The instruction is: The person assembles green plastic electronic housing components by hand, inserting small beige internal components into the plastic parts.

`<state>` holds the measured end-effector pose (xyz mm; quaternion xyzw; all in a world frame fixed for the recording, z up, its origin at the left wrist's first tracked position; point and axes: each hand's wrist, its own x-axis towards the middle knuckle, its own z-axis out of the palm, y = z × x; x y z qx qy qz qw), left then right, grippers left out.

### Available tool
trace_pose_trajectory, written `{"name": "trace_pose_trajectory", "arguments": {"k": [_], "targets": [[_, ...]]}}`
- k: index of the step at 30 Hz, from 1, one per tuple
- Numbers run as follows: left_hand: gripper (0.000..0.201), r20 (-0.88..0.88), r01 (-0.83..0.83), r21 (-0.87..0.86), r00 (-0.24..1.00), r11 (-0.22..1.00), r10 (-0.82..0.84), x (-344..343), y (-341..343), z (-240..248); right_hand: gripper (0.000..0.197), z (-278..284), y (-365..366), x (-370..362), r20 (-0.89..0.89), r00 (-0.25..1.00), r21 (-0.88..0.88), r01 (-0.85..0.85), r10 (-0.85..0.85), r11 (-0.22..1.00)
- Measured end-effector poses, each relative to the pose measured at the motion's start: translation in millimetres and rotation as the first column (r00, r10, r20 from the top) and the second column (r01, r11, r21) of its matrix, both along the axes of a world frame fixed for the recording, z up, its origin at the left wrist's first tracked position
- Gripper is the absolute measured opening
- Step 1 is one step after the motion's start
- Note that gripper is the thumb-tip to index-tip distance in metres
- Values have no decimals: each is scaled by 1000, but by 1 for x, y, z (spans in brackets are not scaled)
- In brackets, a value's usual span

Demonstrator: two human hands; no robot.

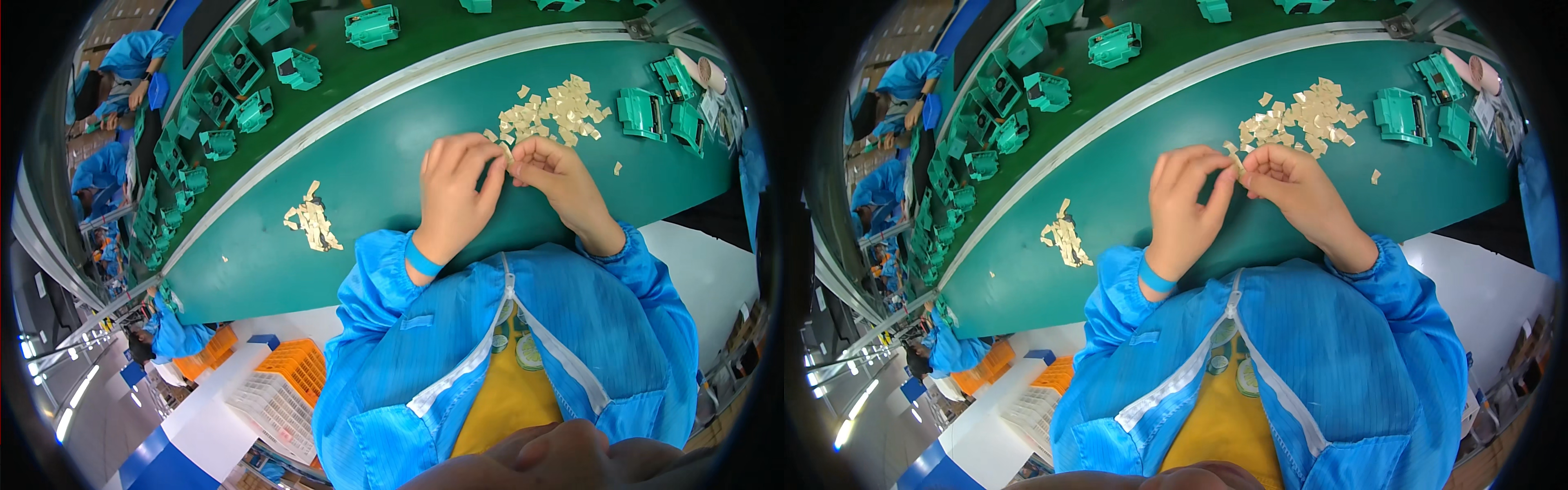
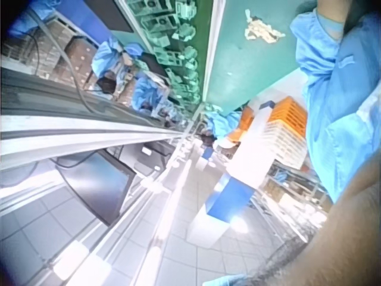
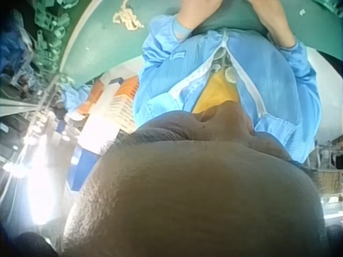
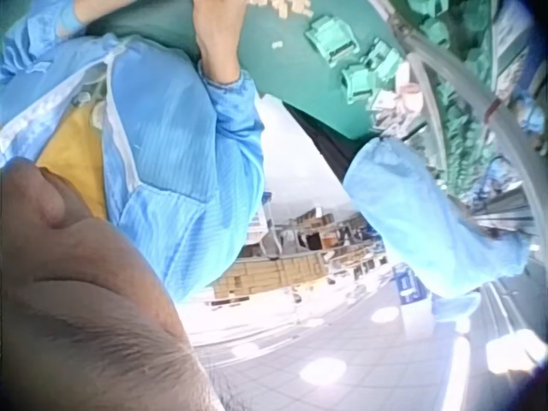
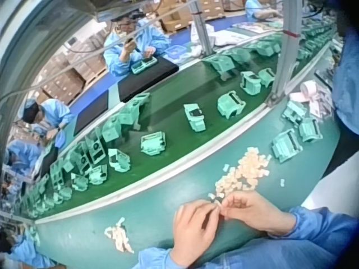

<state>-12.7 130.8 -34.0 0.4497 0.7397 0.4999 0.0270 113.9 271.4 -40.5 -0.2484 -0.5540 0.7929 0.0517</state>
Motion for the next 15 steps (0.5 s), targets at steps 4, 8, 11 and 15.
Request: {"name": "trace_pose_trajectory", "arguments": {"k": [4,8,11,15], "targets": [[16,-322,61,-135,941,989,-102,-1,0,4,10,8,-1,3,67,998,272,-17,-2,962],[14,-489,77,-202,856,976,-169,-2,4,4,11,16,-2,4,48,999,618,-32,4,786],[20,-527,83,-245,825,966,-204,0,8,4,11,17,-3,6,71,997,675,-37,-14,737],[20,-510,101,-245,832,964,-217,0,15,-1,9,14,2,10,70,997,698,-34,-20,715]]}}
